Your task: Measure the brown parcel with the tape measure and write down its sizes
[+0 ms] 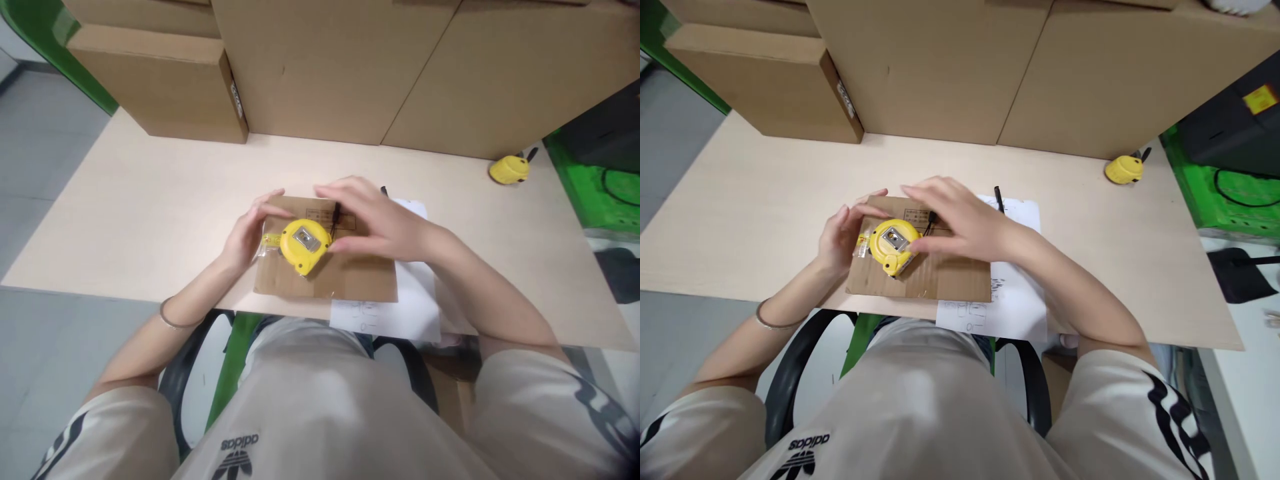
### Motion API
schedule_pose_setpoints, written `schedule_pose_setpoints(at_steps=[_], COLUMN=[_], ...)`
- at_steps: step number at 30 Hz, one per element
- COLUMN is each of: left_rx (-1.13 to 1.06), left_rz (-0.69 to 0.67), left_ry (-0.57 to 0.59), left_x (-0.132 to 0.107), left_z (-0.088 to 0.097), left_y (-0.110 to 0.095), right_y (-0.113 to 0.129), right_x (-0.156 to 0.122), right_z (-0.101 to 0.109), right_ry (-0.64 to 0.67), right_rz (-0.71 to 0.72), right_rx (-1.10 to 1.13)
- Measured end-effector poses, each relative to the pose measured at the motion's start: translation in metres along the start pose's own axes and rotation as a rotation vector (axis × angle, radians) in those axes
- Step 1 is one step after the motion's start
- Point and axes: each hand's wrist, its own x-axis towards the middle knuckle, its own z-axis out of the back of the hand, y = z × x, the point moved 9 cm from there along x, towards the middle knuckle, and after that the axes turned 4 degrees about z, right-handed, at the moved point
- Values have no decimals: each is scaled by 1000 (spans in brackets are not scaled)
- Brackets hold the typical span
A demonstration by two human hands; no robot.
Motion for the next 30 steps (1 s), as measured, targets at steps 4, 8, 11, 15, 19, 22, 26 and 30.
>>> schedule_pose_setpoints(at_steps=[4,8,11,15,19,22,26,30], left_rx=[-12,21,34,-35,-185,-235,-120,208], left_rz=[47,37,35,31,88,157,94,-143], left_ry=[18,43,10,8,20,43,99,295], left_x=[-3,-2,-1,2,5,5,9,10], left_z=[-2,-1,2,1,2,2,8,6], left_y=[13,15,15,21,32,38,35,23], right_y=[3,3,3,17,34,43,43,29], right_x=[26,22,16,25,46,57,52,17], right_z=[-35,-31,-22,-11,-22,-40,-45,-20], right_ry=[237,194,72,-80,-86,-1,47,-29], right_rz=[12,-32,-77,-36,-87,-137,-188,-248], right_rx=[73,230,301,98,-28,-104,-190,-197])
